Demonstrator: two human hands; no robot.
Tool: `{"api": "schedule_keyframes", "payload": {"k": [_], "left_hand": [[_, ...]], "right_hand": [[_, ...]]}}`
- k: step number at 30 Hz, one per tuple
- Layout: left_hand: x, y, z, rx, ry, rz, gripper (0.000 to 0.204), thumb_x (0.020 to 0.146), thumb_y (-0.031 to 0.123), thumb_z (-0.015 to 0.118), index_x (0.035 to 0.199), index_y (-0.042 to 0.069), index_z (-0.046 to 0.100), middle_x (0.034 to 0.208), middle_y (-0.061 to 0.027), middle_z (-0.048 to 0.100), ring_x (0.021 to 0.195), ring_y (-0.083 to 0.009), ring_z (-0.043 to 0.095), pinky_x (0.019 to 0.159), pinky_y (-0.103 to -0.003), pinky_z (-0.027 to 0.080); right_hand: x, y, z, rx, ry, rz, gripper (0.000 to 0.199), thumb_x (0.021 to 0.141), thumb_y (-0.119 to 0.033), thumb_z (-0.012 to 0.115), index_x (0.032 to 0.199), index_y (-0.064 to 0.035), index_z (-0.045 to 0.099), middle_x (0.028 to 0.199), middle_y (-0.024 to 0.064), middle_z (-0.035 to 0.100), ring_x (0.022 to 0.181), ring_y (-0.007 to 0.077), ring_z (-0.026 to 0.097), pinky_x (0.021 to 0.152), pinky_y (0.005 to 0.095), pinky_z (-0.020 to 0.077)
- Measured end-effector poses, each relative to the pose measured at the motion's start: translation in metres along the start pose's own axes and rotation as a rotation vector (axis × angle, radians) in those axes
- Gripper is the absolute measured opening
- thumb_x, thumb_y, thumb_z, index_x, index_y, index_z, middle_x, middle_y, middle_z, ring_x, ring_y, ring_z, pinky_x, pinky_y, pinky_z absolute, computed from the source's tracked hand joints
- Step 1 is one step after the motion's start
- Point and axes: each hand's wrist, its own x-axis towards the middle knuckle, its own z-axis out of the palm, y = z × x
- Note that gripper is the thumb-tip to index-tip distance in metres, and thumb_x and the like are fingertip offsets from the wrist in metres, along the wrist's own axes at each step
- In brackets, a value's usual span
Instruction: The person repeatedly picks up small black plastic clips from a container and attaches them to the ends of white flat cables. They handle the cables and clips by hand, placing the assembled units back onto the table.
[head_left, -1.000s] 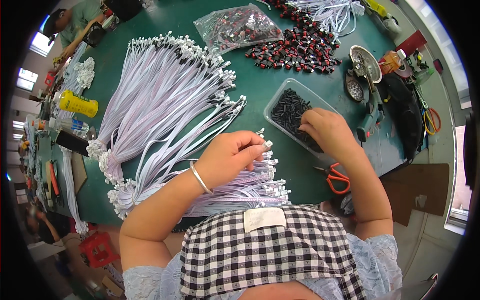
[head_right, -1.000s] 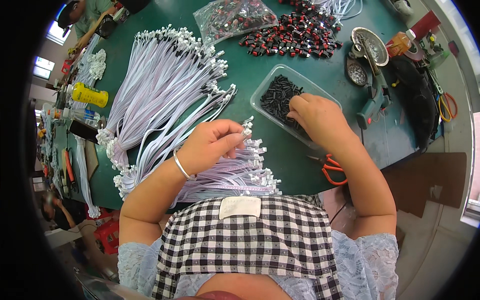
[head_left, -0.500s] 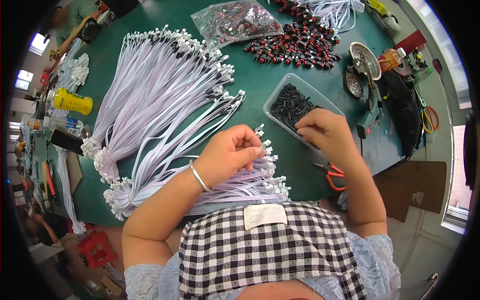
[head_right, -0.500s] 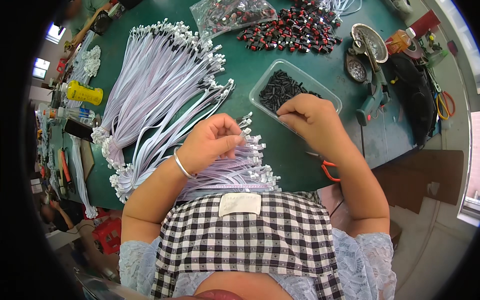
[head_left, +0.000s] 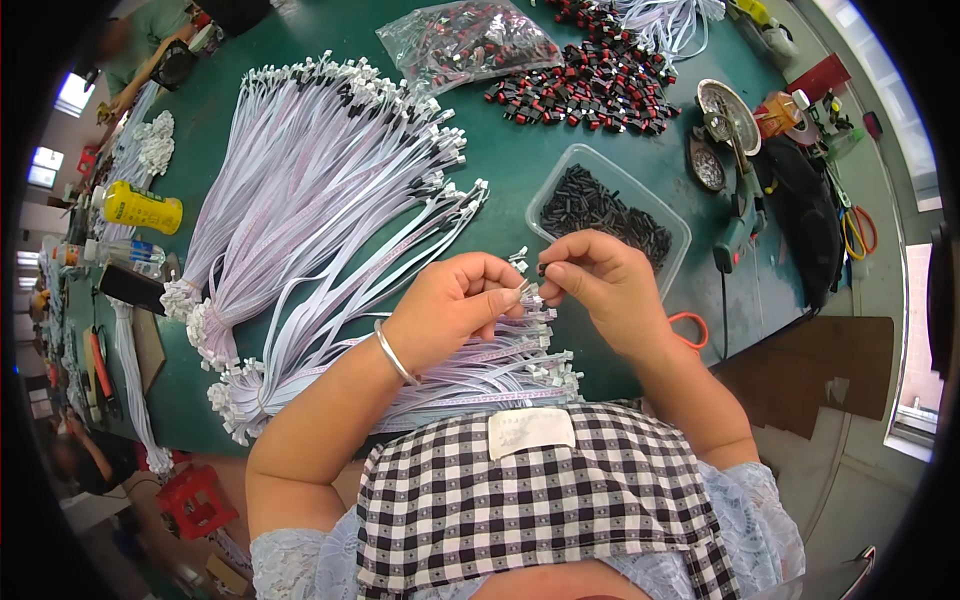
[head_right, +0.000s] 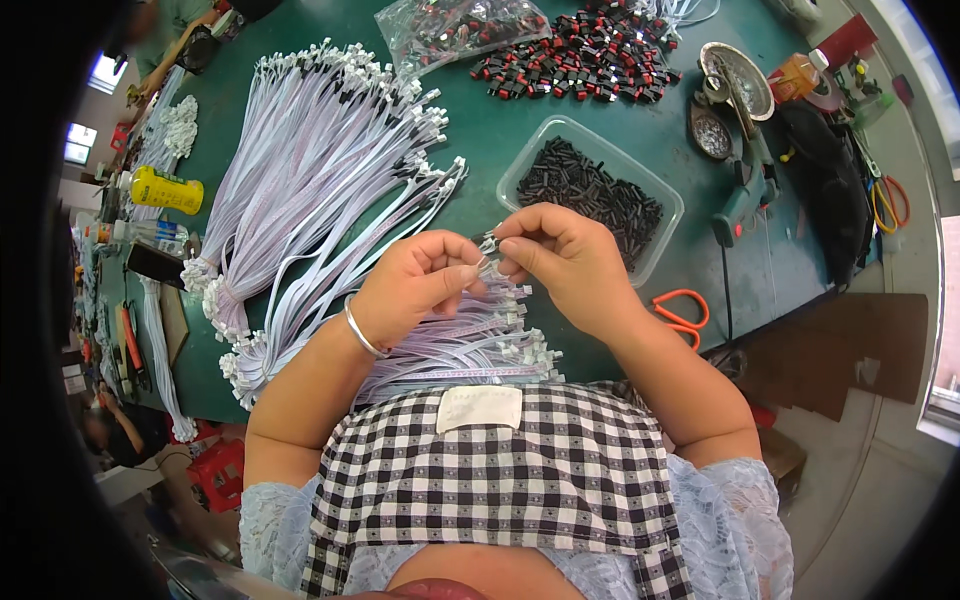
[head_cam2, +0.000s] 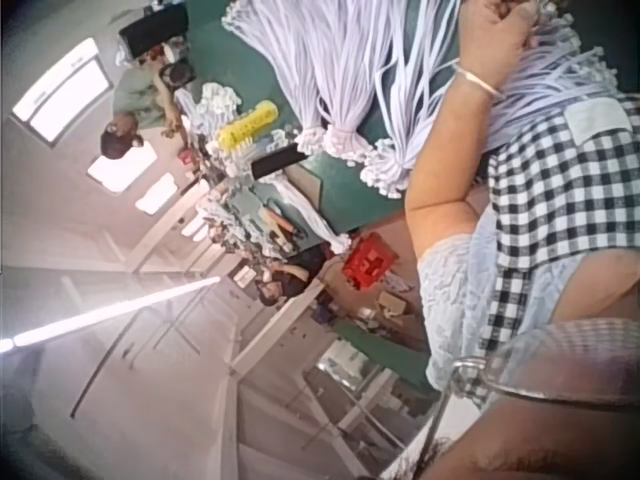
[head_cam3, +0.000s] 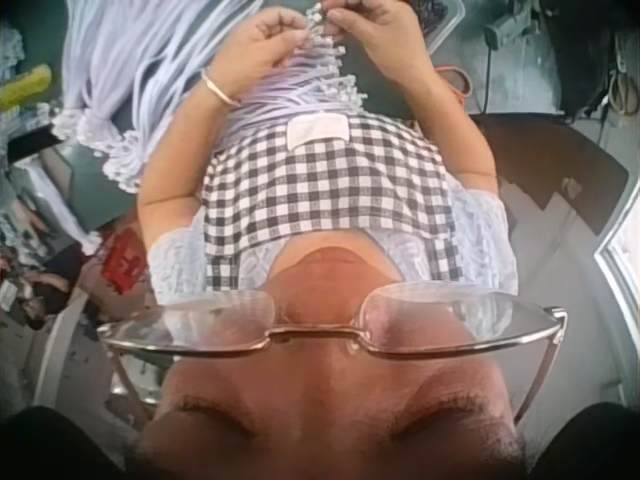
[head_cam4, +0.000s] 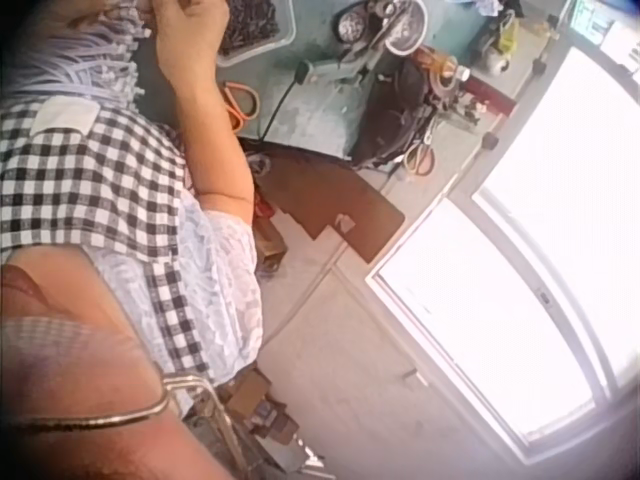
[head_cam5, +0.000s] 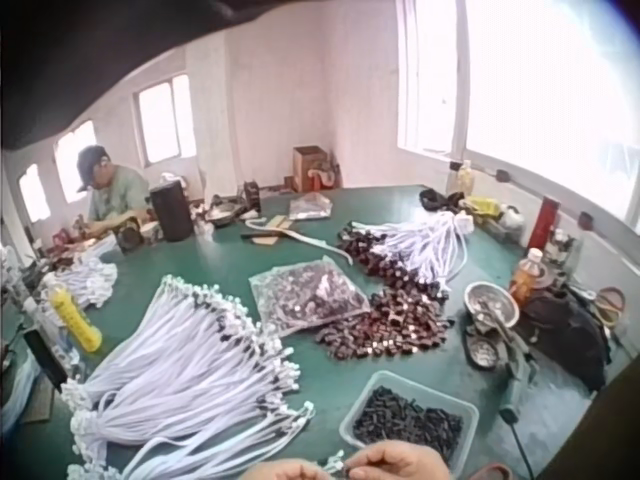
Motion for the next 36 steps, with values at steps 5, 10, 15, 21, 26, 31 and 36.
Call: {"api": "schedule_keyframes", "payload": {"k": [5, 10, 15, 21, 26, 31, 36], "left_hand": [[0.0013, -0.0025, 0.0002, -0.043, -0.002, -0.019, 0.012, 0.089, 0.012, 0.060, 0.098, 0.003, 0.059, 0.081, -0.0032, 0.063, 0.059, -0.0041, 0.049, 0.054, -0.017, 0.041], [0.0018, -0.0038, -0.0026, -0.060, -0.024, -0.008, 0.014, 0.089, 0.011, 0.059, 0.100, 0.001, 0.060, 0.081, -0.0038, 0.064, 0.060, -0.0035, 0.050, 0.054, -0.017, 0.042], [0.0019, -0.0044, -0.0022, -0.047, -0.008, -0.013, 0.014, 0.090, 0.011, 0.059, 0.099, 0.001, 0.060, 0.081, -0.0043, 0.064, 0.058, -0.0035, 0.048, 0.053, -0.017, 0.041], [0.0021, -0.0050, -0.0021, -0.064, -0.018, -0.016, 0.012, 0.089, 0.012, 0.060, 0.098, 0.003, 0.060, 0.080, -0.0032, 0.063, 0.058, -0.0034, 0.048, 0.054, -0.016, 0.040], [0.0016, -0.0052, -0.0015, -0.068, -0.020, -0.020, 0.011, 0.089, 0.012, 0.060, 0.097, 0.004, 0.060, 0.080, -0.0025, 0.063, 0.059, -0.0033, 0.048, 0.054, -0.016, 0.040], [0.0009, -0.0027, 0.0001, -0.061, -0.020, -0.009, 0.011, 0.089, 0.013, 0.060, 0.096, 0.004, 0.060, 0.080, -0.0024, 0.063, 0.060, -0.0033, 0.049, 0.054, -0.016, 0.041], [0.0004, -0.0038, -0.0006, -0.035, -0.025, 0.000, 0.011, 0.089, 0.013, 0.060, 0.096, 0.004, 0.060, 0.080, -0.0026, 0.063, 0.060, -0.0034, 0.049, 0.054, -0.016, 0.041]], "right_hand": [[-0.0029, -0.0036, -0.0017, -0.193, -0.007, -0.014, 0.011, 0.085, -0.003, 0.064, 0.095, 0.0012, 0.065, 0.086, 0.0052, 0.063, 0.071, 0.0088, 0.061, 0.062, 0.0218, 0.0499], [-0.0019, -0.0013, -0.0012, -0.318, -0.016, -0.144, 0.010, 0.082, -0.002, 0.066, 0.092, 0.0018, 0.066, 0.086, 0.0065, 0.062, 0.070, 0.0097, 0.061, 0.061, 0.0226, 0.0493], [-0.0017, 0.0007, -0.0012, -0.284, 0.000, -0.154, 0.010, 0.082, -0.002, 0.066, 0.091, 0.0009, 0.066, 0.086, 0.0062, 0.062, 0.068, 0.0103, 0.060, 0.060, 0.0234, 0.0488], [-0.0004, 0.0046, -0.0014, -0.398, -0.005, -0.244, 0.010, 0.080, -0.002, 0.067, 0.090, -0.0004, 0.067, 0.083, 0.0061, 0.062, 0.068, 0.0117, 0.059, 0.060, 0.0243, 0.0478], [-0.0018, 0.0047, 0.0009, -0.412, -0.011, -0.285, 0.011, 0.079, -0.002, 0.067, 0.090, -0.0014, 0.067, 0.082, 0.0062, 0.063, 0.069, 0.0127, 0.059, 0.061, 0.0253, 0.0475], [-0.0027, 0.0007, 0.0028, -0.394, -0.007, -0.212, 0.011, 0.079, -0.001, 0.067, 0.090, -0.0013, 0.067, 0.083, 0.0063, 0.063, 0.070, 0.0129, 0.059, 0.061, 0.0256, 0.0474], [-0.0019, 0.0024, 0.0007, -0.496, -0.038, -0.364, 0.012, 0.079, -0.001, 0.067, 0.091, -0.0023, 0.067, 0.083, 0.0066, 0.063, 0.069, 0.0137, 0.059, 0.061, 0.0260, 0.0476]]}}
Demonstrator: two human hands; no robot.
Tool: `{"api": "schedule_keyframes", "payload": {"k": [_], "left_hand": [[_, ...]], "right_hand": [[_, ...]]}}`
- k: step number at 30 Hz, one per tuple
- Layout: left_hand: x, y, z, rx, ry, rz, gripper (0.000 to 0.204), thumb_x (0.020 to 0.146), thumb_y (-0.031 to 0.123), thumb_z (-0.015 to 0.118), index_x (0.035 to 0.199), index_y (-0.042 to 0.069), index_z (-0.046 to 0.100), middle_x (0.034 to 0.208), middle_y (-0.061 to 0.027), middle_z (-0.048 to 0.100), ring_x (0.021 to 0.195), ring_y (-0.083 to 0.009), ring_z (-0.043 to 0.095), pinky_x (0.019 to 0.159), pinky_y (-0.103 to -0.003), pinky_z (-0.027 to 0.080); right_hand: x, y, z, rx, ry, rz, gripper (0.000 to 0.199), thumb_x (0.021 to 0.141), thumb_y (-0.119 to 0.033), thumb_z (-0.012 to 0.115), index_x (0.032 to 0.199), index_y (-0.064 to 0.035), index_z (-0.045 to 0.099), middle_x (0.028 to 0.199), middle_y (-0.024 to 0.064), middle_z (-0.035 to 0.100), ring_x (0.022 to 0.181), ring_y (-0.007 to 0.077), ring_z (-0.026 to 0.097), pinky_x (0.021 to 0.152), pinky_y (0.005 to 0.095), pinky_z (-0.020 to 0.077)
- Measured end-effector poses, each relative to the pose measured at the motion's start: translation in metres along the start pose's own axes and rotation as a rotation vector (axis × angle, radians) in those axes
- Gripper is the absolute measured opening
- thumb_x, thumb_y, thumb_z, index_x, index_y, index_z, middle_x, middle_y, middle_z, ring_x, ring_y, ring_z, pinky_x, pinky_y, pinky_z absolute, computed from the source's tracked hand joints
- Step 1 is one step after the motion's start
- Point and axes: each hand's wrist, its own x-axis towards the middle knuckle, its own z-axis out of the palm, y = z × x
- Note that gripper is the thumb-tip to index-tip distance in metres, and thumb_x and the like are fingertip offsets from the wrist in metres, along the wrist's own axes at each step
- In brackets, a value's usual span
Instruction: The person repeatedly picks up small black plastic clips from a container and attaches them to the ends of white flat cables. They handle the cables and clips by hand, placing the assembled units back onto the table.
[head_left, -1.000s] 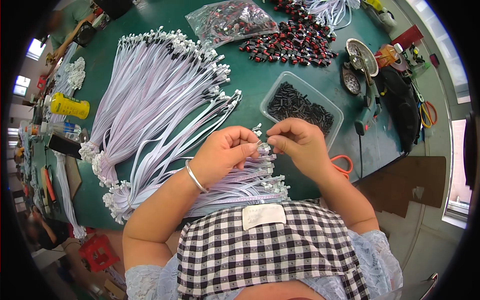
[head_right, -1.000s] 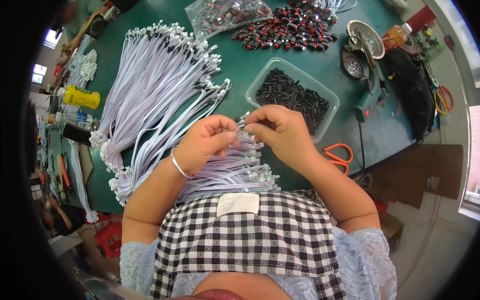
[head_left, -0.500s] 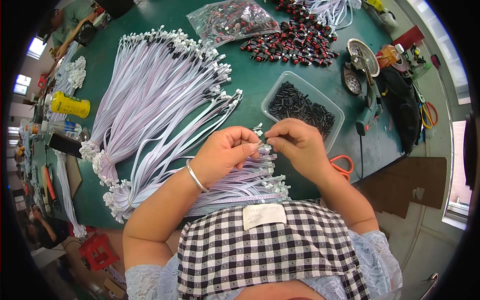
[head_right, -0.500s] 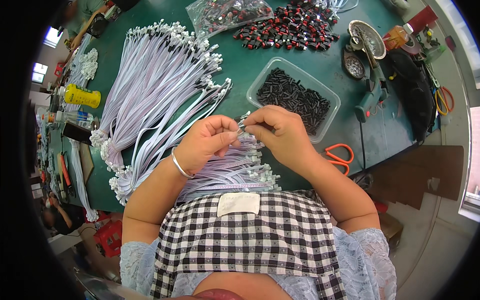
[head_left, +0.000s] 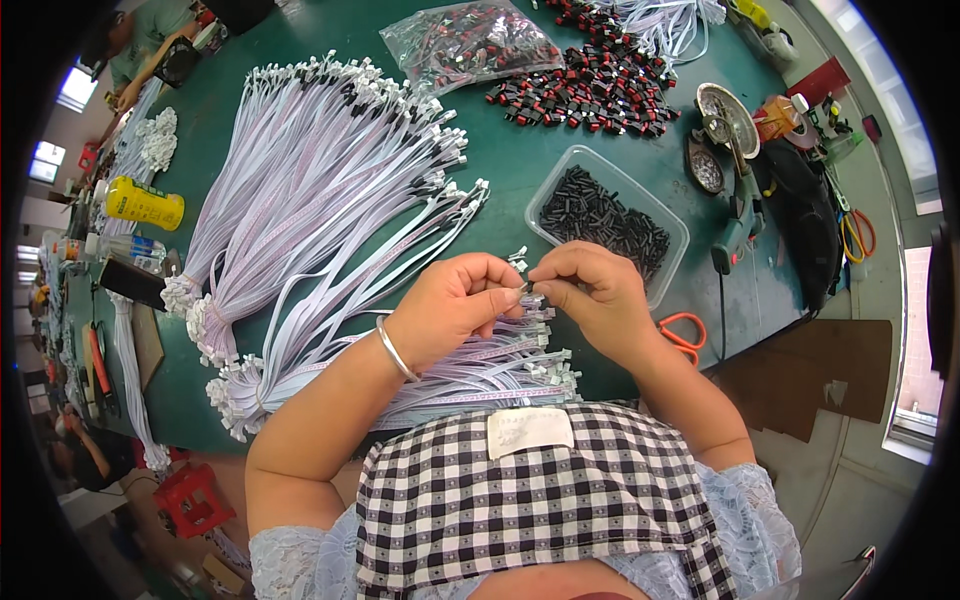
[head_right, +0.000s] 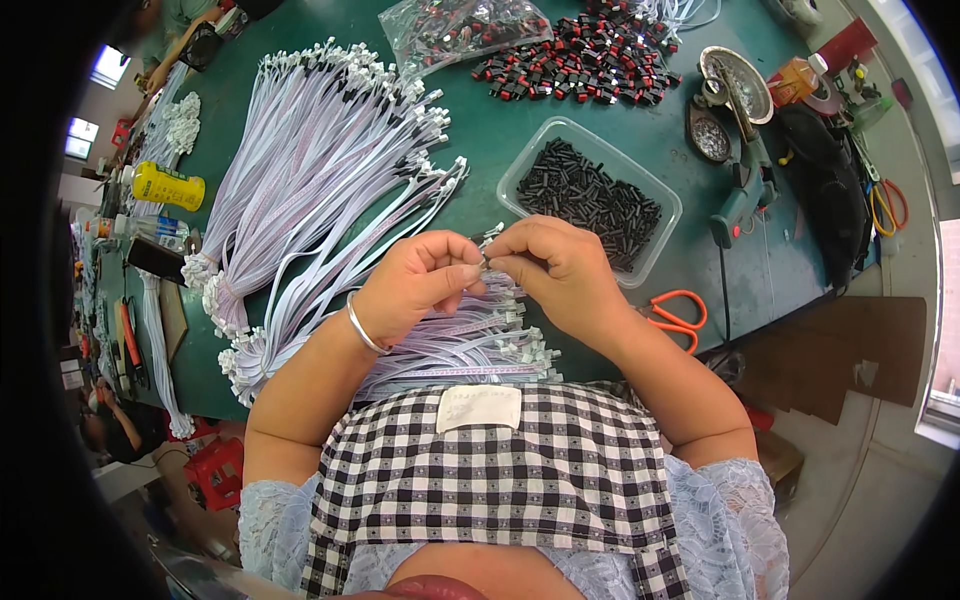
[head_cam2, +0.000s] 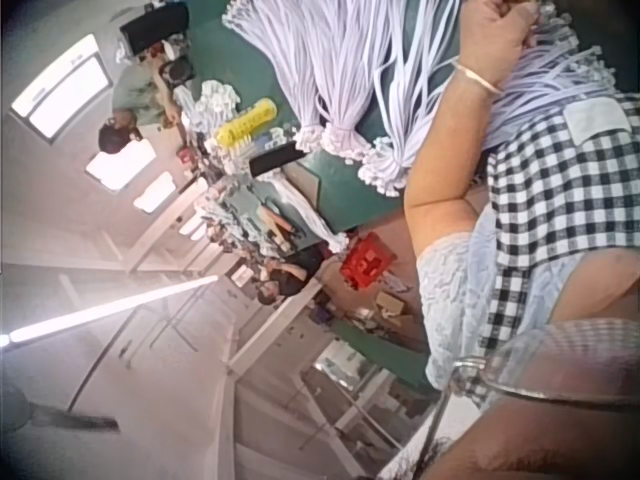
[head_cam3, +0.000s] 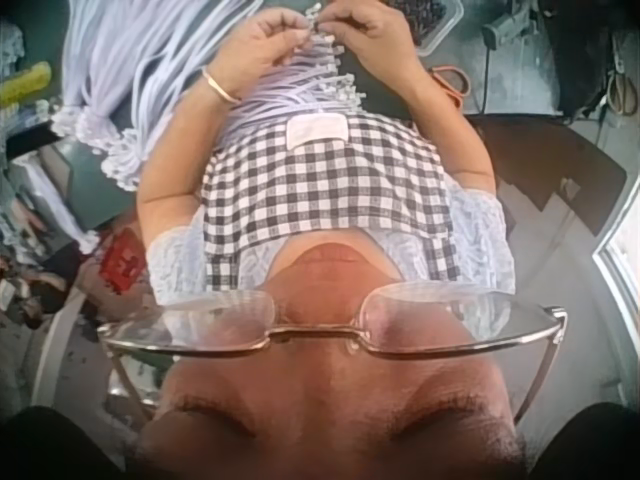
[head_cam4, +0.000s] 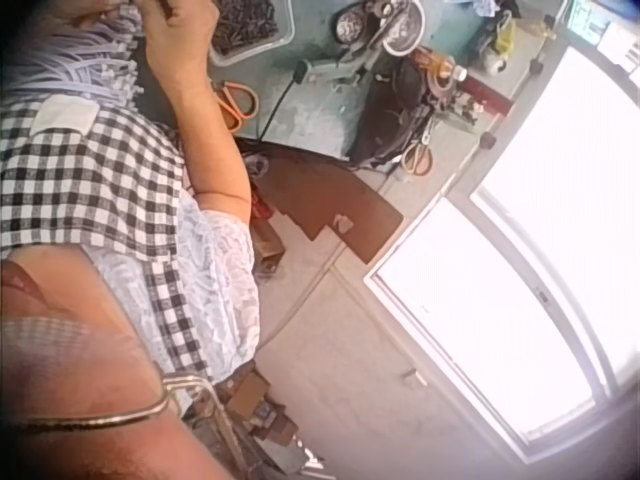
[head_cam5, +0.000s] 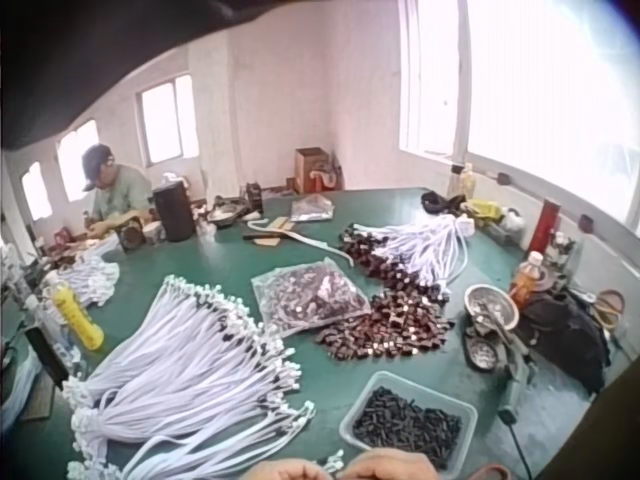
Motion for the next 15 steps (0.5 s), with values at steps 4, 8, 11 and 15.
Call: {"api": "schedule_keyframes", "payload": {"k": [4, 8, 11, 15], "left_hand": [[-0.002, 0.006, 0.001, 0.079, -0.004, -0.012, 0.013, 0.088, 0.010, 0.062, 0.098, 0.002, 0.060, 0.082, -0.0027, 0.063, 0.062, -0.0035, 0.051, 0.057, -0.017, 0.043], [-0.002, -0.006, -0.007, 0.311, 0.011, 0.156, 0.023, 0.083, 0.007, 0.065, 0.105, 0.002, 0.061, 0.077, -0.0006, 0.061, 0.064, -0.0055, 0.052, 0.059, -0.019, 0.044], [-0.003, -0.003, -0.012, 0.544, 0.027, 0.246, 0.028, 0.080, 0.005, 0.067, 0.108, 0.004, 0.061, 0.076, -0.0001, 0.060, 0.064, -0.0063, 0.052, 0.060, -0.021, 0.044], [-0.007, 0.008, -0.006, 0.459, 0.044, 0.145, 0.032, 0.079, 0.005, 0.068, 0.110, 0.005, 0.060, 0.074, -0.0006, 0.060, 0.064, -0.0067, 0.054, 0.061, -0.022, 0.045]], "right_hand": [[0.002, 0.004, -0.002, -0.075, -0.040, -0.058, 0.012, 0.079, -0.001, 0.067, 0.091, -0.0038, 0.068, 0.082, 0.0066, 0.062, 0.070, 0.0158, 0.060, 0.062, 0.0271, 0.0479], [0.005, -0.001, -0.006, -0.064, -0.100, 0.012, 0.012, 0.079, -0.002, 0.067, 0.090, -0.0042, 0.067, 0.082, 0.0069, 0.063, 0.072, 0.0182, 0.061, 0.063, 0.0287, 0.0481], [0.005, 0.002, -0.007, -0.087, -0.130, -0.021, 0.011, 0.078, -0.003, 0.067, 0.090, -0.0044, 0.067, 0.082, 0.0071, 0.063, 0.073, 0.0193, 0.061, 0.064, 0.0296, 0.0483], [0.007, 0.001, -0.005, -0.101, -0.124, -0.048, 0.011, 0.078, -0.005, 0.068, 0.089, -0.0050, 0.067, 0.082, 0.0072, 0.063, 0.074, 0.0205, 0.062, 0.064, 0.0303, 0.0485]]}}
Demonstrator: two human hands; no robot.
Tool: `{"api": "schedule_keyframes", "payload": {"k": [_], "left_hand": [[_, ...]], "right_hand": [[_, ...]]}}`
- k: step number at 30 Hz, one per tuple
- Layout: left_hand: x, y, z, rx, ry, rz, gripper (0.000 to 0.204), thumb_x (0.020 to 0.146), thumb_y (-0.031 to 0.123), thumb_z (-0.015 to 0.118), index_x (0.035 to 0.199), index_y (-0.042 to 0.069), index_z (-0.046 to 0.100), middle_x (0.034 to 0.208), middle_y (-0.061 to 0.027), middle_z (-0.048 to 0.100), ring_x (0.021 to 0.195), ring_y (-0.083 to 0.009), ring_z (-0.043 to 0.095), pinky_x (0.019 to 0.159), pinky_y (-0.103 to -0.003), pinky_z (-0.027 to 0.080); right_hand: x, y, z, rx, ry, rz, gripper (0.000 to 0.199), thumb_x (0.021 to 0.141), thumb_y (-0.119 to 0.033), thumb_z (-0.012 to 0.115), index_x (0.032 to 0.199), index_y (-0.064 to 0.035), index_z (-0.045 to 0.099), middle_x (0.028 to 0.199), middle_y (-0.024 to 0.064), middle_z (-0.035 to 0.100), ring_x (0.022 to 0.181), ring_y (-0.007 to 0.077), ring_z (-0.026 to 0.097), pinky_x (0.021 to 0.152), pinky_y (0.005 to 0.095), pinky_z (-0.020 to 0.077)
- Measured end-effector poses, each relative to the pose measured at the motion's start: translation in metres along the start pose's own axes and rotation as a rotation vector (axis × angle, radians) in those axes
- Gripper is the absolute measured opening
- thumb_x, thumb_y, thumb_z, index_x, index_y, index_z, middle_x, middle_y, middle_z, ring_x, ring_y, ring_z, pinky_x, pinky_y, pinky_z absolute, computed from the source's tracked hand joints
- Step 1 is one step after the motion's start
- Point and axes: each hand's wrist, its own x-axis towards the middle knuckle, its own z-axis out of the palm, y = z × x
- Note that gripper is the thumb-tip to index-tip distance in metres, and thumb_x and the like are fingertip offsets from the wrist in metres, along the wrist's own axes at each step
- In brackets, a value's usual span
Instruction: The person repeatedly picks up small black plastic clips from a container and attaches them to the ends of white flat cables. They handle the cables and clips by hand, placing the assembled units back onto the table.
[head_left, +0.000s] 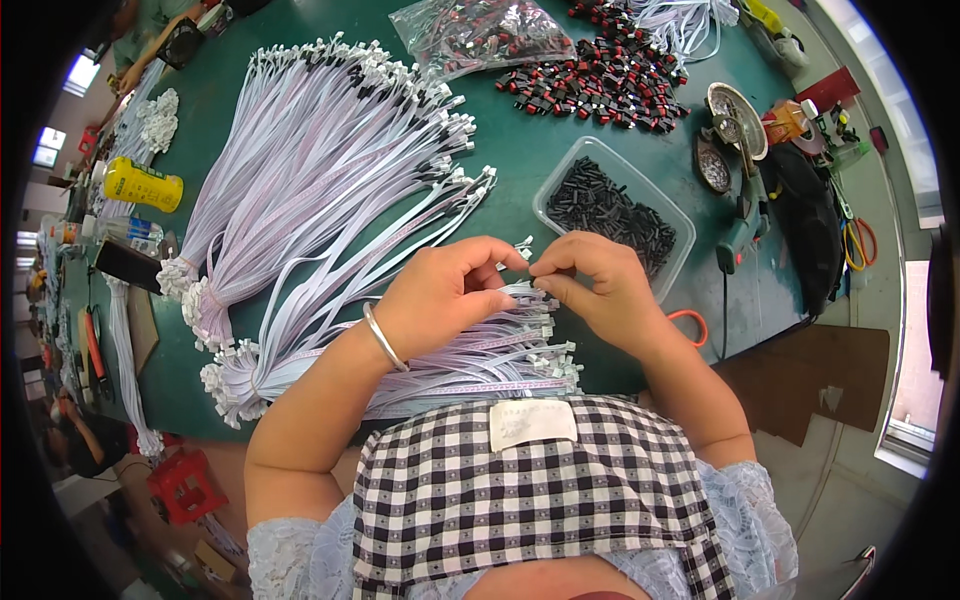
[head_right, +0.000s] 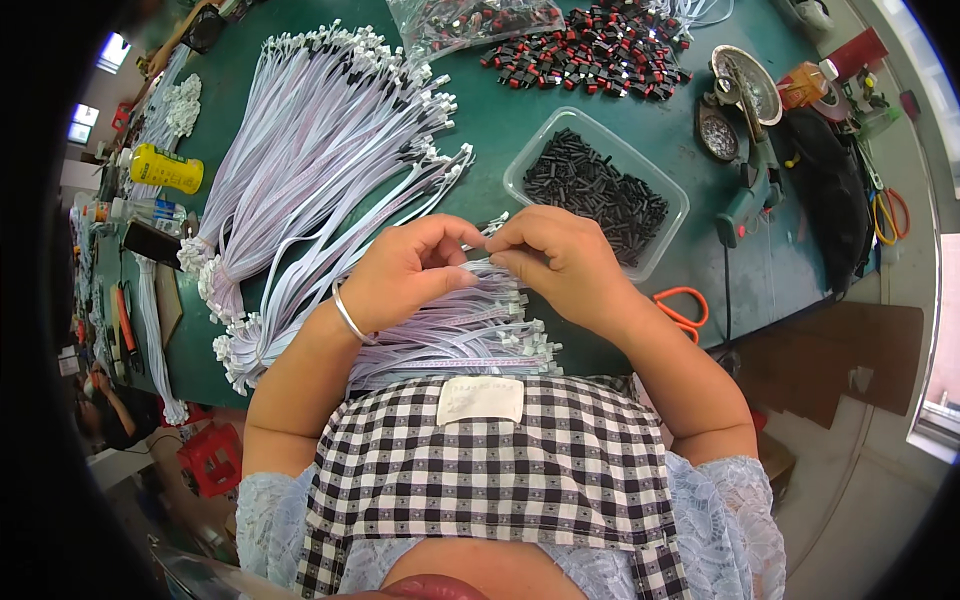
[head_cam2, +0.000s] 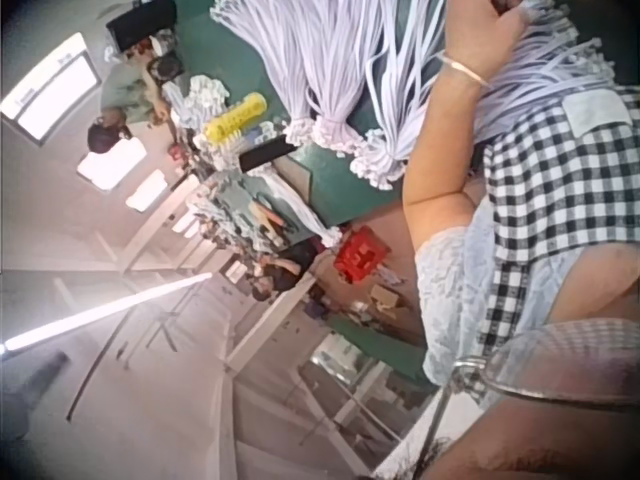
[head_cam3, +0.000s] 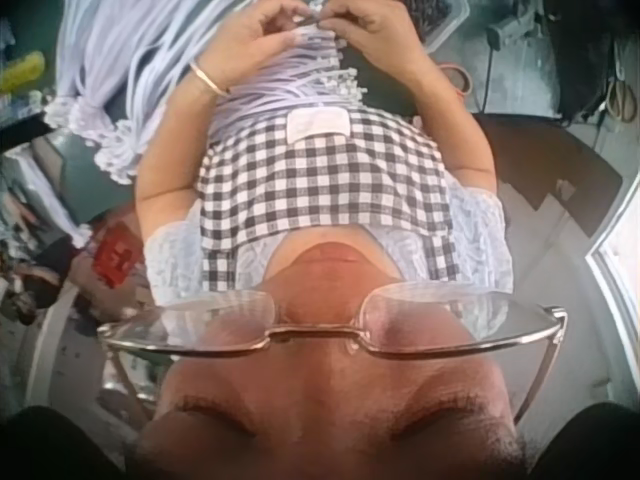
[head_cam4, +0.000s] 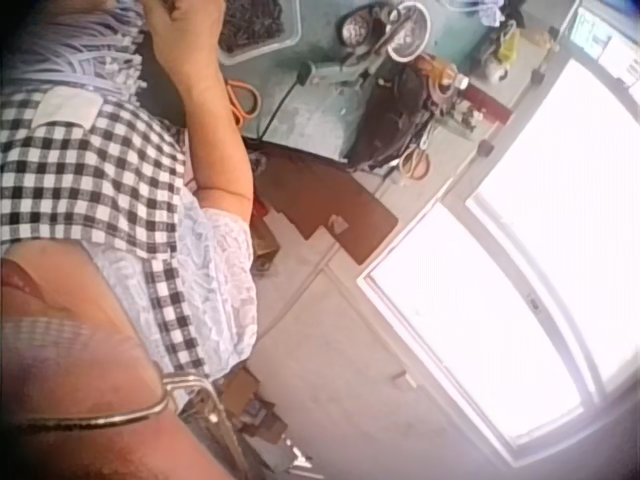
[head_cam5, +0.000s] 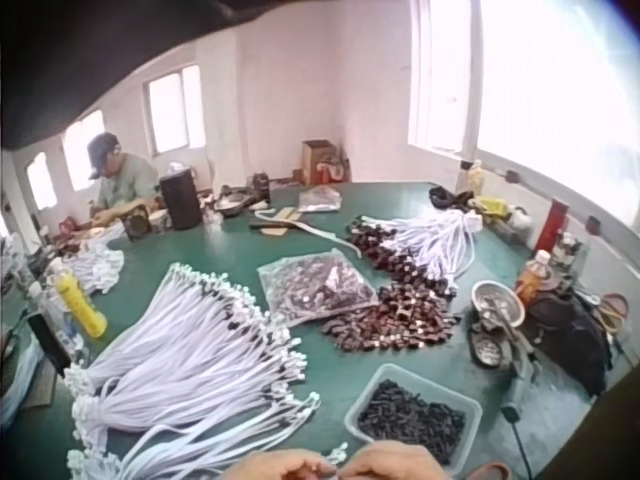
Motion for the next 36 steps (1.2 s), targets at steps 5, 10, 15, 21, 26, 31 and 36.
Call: {"api": "schedule_keyframes", "payload": {"k": [5, 10, 15, 21, 26, 31, 36], "left_hand": [[0.000, 0.001, 0.000, -0.061, 0.007, -0.001, 0.036, 0.078, 0.000, 0.066, 0.113, 0.003, 0.057, 0.078, 0.0019, 0.056, 0.069, -0.0031, 0.052, 0.063, -0.018, 0.043], [0.001, -0.006, 0.000, -0.068, 0.036, 0.056, 0.036, 0.078, 0.005, 0.069, 0.112, 0.005, 0.058, 0.074, -0.0024, 0.064, 0.065, -0.0077, 0.059, 0.063, -0.023, 0.047], [-0.003, 0.005, 0.002, 0.149, 0.080, 0.137, 0.038, 0.076, 0.001, 0.069, 0.112, 0.004, 0.058, 0.073, -0.0033, 0.063, 0.065, -0.0080, 0.058, 0.062, -0.022, 0.047], [-0.004, 0.008, 0.004, 0.201, 0.173, 0.195, 0.041, 0.074, 0.000, 0.069, 0.113, 0.005, 0.058, 0.073, -0.0047, 0.065, 0.064, -0.0101, 0.061, 0.062, -0.024, 0.049], [-0.003, 0.008, 0.005, 0.254, 0.224, 0.257, 0.039, 0.074, -0.001, 0.068, 0.111, 0.006, 0.058, 0.071, -0.0042, 0.064, 0.062, -0.0112, 0.061, 0.061, -0.024, 0.049], [0.010, -0.002, -0.003, 0.566, 0.398, 0.434, 0.037, 0.073, -0.001, 0.068, 0.108, 0.006, 0.057, 0.072, -0.0050, 0.062, 0.063, -0.0167, 0.061, 0.060, -0.029, 0.048], [0.034, -0.005, -0.019, 0.726, 0.478, 0.252, 0.031, 0.072, 0.003, 0.071, 0.099, 0.007, 0.056, 0.076, -0.0063, 0.063, 0.067, -0.0226, 0.062, 0.060, -0.033, 0.046]], "right_hand": [[0.001, -0.001, 0.005, -0.054, -0.012, -0.013, 0.013, 0.077, -0.009, 0.069, 0.090, -0.0058, 0.067, 0.083, 0.0073, 0.063, 0.077, 0.0229, 0.061, 0.067, 0.0321, 0.0487], [0.002, -0.001, 0.002, -0.148, -0.044, -0.177, 0.013, 0.077, -0.009, 0.068, 0.090, -0.0059, 0.067, 0.085, 0.0075, 0.063, 0.081, 0.0245, 0.061, 0.071, 0.0344, 0.0484], [0.004, -0.008, -0.001, 0.002, -0.119, 0.110, 0.012, 0.079, -0.010, 0.066, 0.091, -0.0057, 0.067, 0.085, 0.0078, 0.063, 0.084, 0.0264, 0.059, 0.074, 0.0353, 0.0473], [0.010, -0.008, 0.007, -0.087, -0.018, -0.028, 0.007, 0.080, -0.011, 0.065, 0.084, -0.0053, 0.064, 0.080, 0.0084, 0.060, 0.081, 0.0271, 0.057, 0.073, 0.0359, 0.0460], [0.016, -0.006, 0.007, -0.169, -0.056, -0.088, 0.008, 0.080, -0.014, 0.066, 0.082, -0.0064, 0.063, 0.078, 0.0089, 0.057, 0.080, 0.0277, 0.056, 0.073, 0.0375, 0.0440], [0.037, 0.001, -0.003, -0.288, -0.158, -0.171, 0.018, 0.077, -0.018, 0.068, 0.090, -0.0065, 0.065, 0.088, 0.0094, 0.060, 0.085, 0.0285, 0.055, 0.079, 0.0383, 0.0436], [0.043, 0.003, -0.025, -0.412, 0.083, -0.210, 0.025, 0.077, -0.018, 0.069, 0.099, -0.0069, 0.066, 0.103, 0.0094, 0.061, 0.096, 0.0285, 0.054, 0.085, 0.0397, 0.0433]]}}
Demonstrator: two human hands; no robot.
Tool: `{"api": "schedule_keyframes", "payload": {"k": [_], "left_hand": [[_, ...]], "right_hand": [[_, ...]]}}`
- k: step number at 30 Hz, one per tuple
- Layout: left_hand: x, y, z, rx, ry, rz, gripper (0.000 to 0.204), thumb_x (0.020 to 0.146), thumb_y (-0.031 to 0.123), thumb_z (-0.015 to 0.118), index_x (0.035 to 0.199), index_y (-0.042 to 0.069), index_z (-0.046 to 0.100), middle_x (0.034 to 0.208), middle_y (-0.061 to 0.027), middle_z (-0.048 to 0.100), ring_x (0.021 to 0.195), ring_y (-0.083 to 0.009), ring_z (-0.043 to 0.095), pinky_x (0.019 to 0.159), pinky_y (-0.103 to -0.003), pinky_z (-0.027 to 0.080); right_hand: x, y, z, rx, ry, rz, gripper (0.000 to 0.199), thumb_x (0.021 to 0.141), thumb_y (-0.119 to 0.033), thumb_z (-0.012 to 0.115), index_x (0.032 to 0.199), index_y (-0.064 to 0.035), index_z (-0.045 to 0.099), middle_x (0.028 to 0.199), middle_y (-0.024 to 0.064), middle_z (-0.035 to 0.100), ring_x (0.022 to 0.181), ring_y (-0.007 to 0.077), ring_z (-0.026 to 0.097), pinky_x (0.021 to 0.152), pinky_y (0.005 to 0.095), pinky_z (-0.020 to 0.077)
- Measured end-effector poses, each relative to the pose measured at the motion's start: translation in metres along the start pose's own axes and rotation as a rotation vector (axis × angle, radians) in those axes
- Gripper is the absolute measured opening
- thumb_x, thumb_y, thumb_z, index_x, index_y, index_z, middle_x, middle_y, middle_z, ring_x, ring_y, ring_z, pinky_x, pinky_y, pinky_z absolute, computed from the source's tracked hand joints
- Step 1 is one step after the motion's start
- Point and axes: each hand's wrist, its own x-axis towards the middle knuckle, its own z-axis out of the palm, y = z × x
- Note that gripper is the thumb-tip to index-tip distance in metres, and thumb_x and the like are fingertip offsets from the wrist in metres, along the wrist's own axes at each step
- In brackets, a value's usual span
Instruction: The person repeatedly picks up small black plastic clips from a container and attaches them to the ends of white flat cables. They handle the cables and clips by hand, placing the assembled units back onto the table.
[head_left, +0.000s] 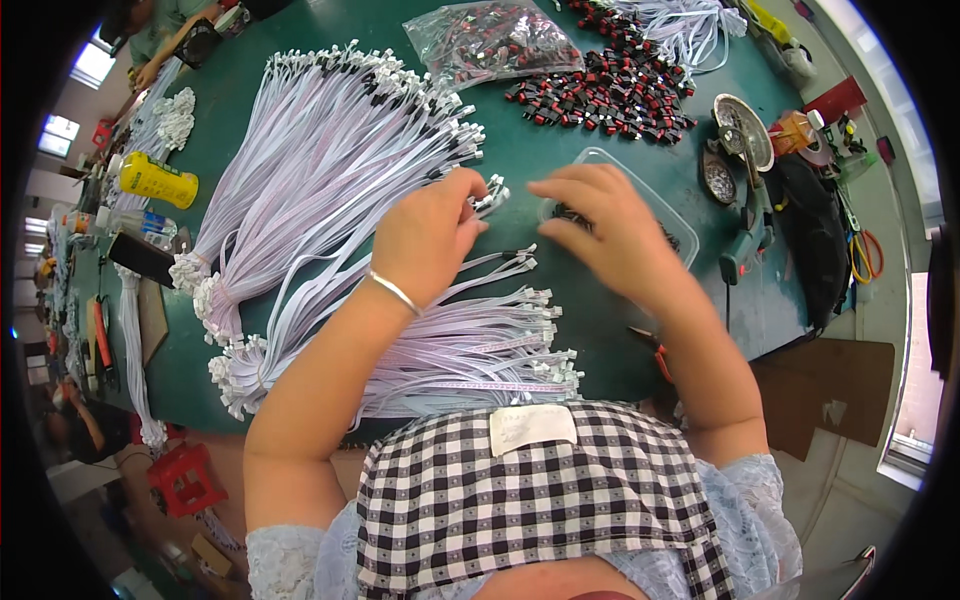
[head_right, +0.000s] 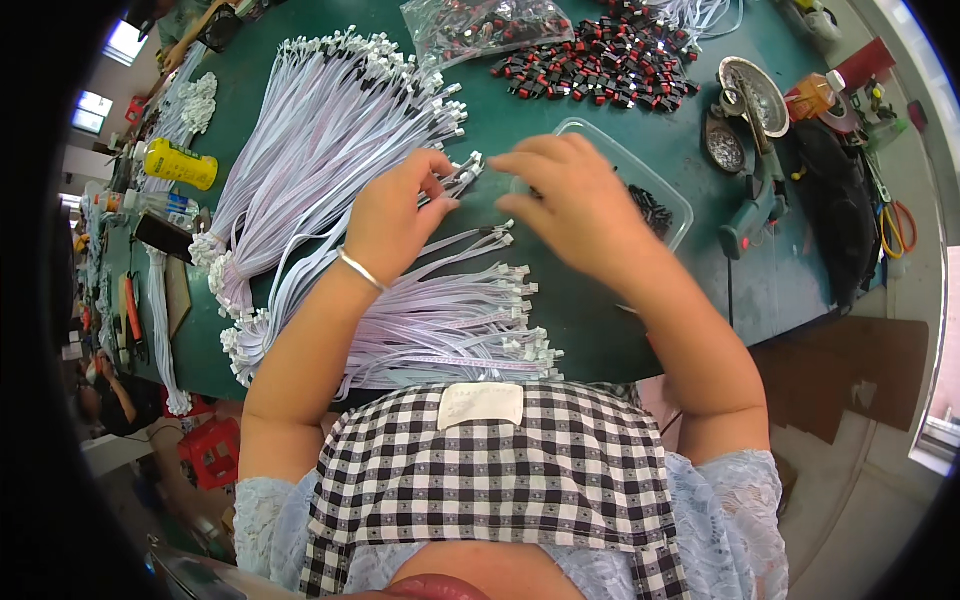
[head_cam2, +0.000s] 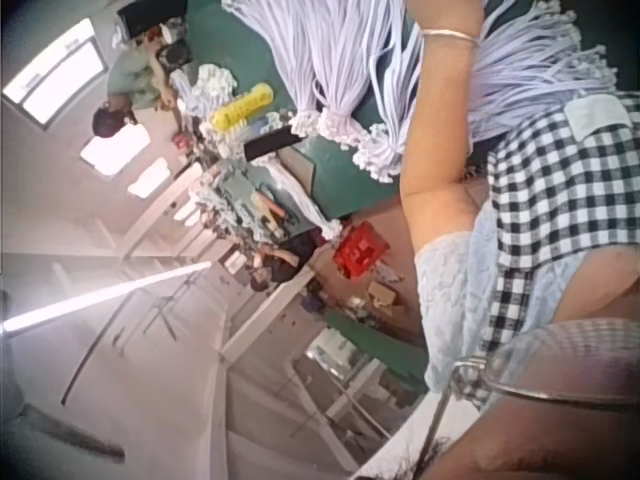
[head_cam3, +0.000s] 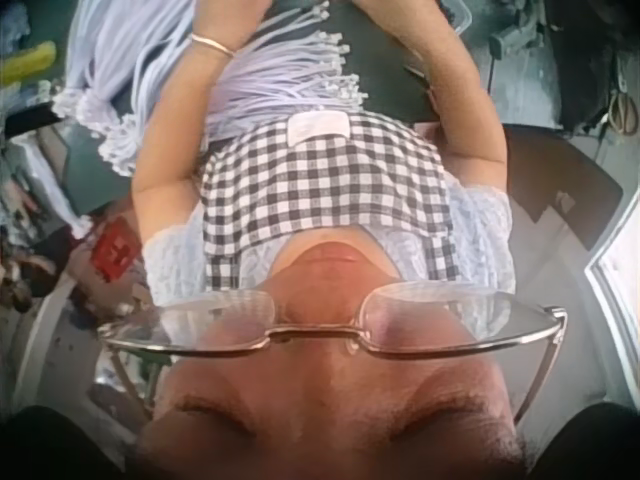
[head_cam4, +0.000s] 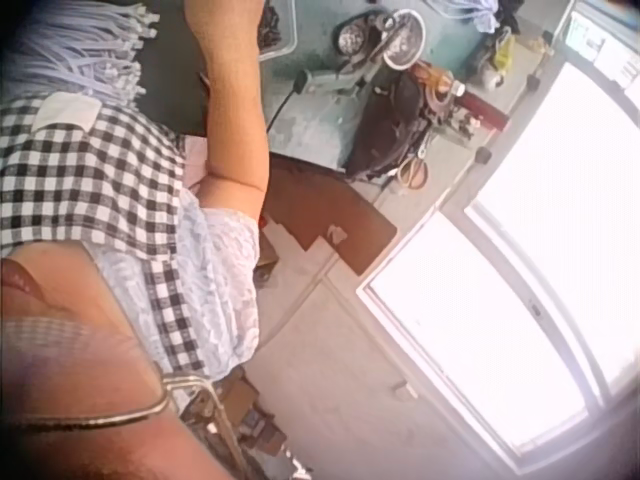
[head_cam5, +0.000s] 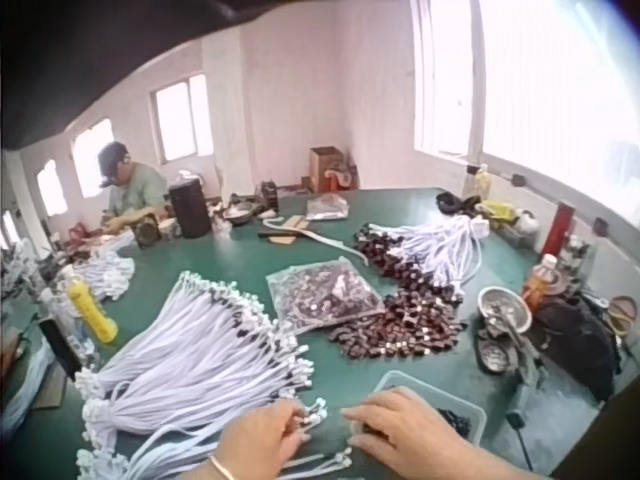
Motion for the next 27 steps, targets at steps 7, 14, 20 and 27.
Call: {"api": "schedule_keyframes", "payload": {"k": [7, 14, 20, 27], "left_hand": [[-0.012, -0.003, 0.010, -0.132, -0.006, -0.020, 0.026, 0.073, 0.011, 0.073, 0.093, 0.006, 0.057, 0.079, -0.0076, 0.059, 0.063, -0.0258, 0.057, 0.060, -0.033, 0.046], [-0.026, 0.015, 0.003, 0.057, -0.162, 0.135, 0.017, 0.073, 0.016, 0.073, 0.082, 0.008, 0.061, 0.077, -0.0053, 0.055, 0.065, -0.0235, 0.057, 0.058, -0.034, 0.046], [-0.030, 0.010, 0.012, 0.078, -0.134, 0.169, 0.010, 0.075, 0.013, 0.068, 0.082, 0.009, 0.062, 0.076, -0.0062, 0.056, 0.069, -0.0250, 0.059, 0.060, -0.036, 0.048], [-0.029, 0.014, 0.011, -0.180, -0.136, 0.065, 0.014, 0.079, 0.002, 0.058, 0.091, 0.004, 0.063, 0.081, -0.0088, 0.060, 0.064, -0.0205, 0.057, 0.059, -0.032, 0.047]], "right_hand": [[-0.044, 0.028, -0.038, -0.431, -0.251, 0.060, 0.018, 0.075, -0.016, 0.068, 0.092, -0.0100, 0.066, 0.091, 0.0034, 0.062, 0.091, 0.0228, 0.055, 0.082, 0.0363, 0.0410], [-0.050, 0.037, -0.026, -0.509, -0.263, 0.061, 0.016, 0.072, -0.013, 0.070, 0.087, -0.0098, 0.064, 0.084, 0.0039, 0.060, 0.087, 0.0235, 0.054, 0.078, 0.0350, 0.0405], [-0.045, 0.035, -0.032, -0.461, -0.223, 0.027, 0.013, 0.074, -0.015, 0.068, 0.083, -0.0102, 0.060, 0.082, 0.0038, 0.058, 0.085, 0.0241, 0.056, 0.073, 0.0369, 0.0447], [-0.047, 0.037, -0.032, -0.385, -0.170, 0.107, 0.011, 0.078, -0.013, 0.065, 0.084, -0.0073, 0.059, 0.080, 0.0073, 0.058, 0.081, 0.0283, 0.057, 0.072, 0.0397, 0.0466]]}}
